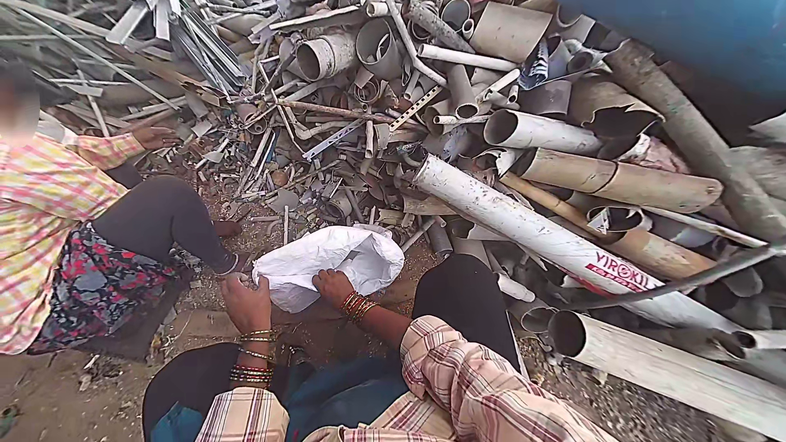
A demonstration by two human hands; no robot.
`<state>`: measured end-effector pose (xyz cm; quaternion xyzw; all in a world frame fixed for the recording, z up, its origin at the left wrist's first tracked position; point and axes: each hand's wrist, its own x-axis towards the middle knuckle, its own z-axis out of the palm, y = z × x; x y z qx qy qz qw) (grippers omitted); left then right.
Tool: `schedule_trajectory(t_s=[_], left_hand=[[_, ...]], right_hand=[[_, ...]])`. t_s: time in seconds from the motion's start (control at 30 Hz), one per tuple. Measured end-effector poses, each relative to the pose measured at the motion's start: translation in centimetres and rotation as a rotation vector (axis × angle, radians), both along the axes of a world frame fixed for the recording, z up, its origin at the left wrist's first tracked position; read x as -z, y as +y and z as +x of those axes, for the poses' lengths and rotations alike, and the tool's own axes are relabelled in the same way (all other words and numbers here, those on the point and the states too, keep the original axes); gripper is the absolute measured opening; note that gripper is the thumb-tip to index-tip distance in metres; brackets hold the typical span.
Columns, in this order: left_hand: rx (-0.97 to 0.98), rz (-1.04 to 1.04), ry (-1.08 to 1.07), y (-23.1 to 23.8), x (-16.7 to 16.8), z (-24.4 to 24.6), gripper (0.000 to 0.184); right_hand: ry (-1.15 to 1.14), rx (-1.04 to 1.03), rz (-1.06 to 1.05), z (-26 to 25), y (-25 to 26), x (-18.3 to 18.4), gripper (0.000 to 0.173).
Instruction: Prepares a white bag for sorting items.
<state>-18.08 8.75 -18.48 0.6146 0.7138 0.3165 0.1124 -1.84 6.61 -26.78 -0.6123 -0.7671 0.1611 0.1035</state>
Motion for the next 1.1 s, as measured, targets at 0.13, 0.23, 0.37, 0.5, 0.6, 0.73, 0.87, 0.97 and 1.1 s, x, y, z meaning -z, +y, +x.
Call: schedule_trajectory(t_s=[0.13, 0.23, 0.37, 0.5, 0.6, 0.73, 0.87, 0.97, 1.1], left_hand=[[-0.001, -0.069, 0.013, -0.2, -0.6, 0.2, 0.034], [-0.012, -0.141, -0.09, 0.6, 0.1, -0.6, 0.035], [-0.025, -0.148, -0.649, 1.6, 1.1, -1.1, 0.031], [-0.132, -0.221, -1.303, 2.1, 1.2, -0.9, 0.029], [-0.168, -0.26, -1.472, 1.8, 1.2, -0.3, 0.024], [-0.093, -0.394, -1.413, 1.4, 1.4, -0.1, 0.026], [0.079, -0.254, -0.885, 1.8, 1.7, -1.0, 0.031], [0.262, -0.067, -0.389, 2.4, 1.9, -2.6, 0.05], [0.268, 0.02, -0.164, 1.8, 0.8, -2.0, 0.038]], right_hand=[[-0.005, 0.002, -0.018, -0.4, 0.2, 0.0, 0.027], [-0.004, -0.004, -0.009, -0.6, 0.4, 0.0, 0.026], [0.012, -0.014, 0.0, -0.3, 0.5, -0.1, 0.024], [0.006, 0.005, -0.033, 0.0, 0.8, -0.3, 0.025], [0.005, 0.016, 0.005, 0.4, 0.8, -0.2, 0.025], [0.078, -0.02, 0.108, 1.7, 0.8, 0.4, 0.022], [0.026, -0.013, -0.006, 1.6, 0.6, -0.1, 0.025], [-0.01, -0.013, -0.043, 1.7, 0.8, -0.3, 0.025], [-0.053, -0.059, -0.095, 1.4, 0.3, -0.5, 0.026]])
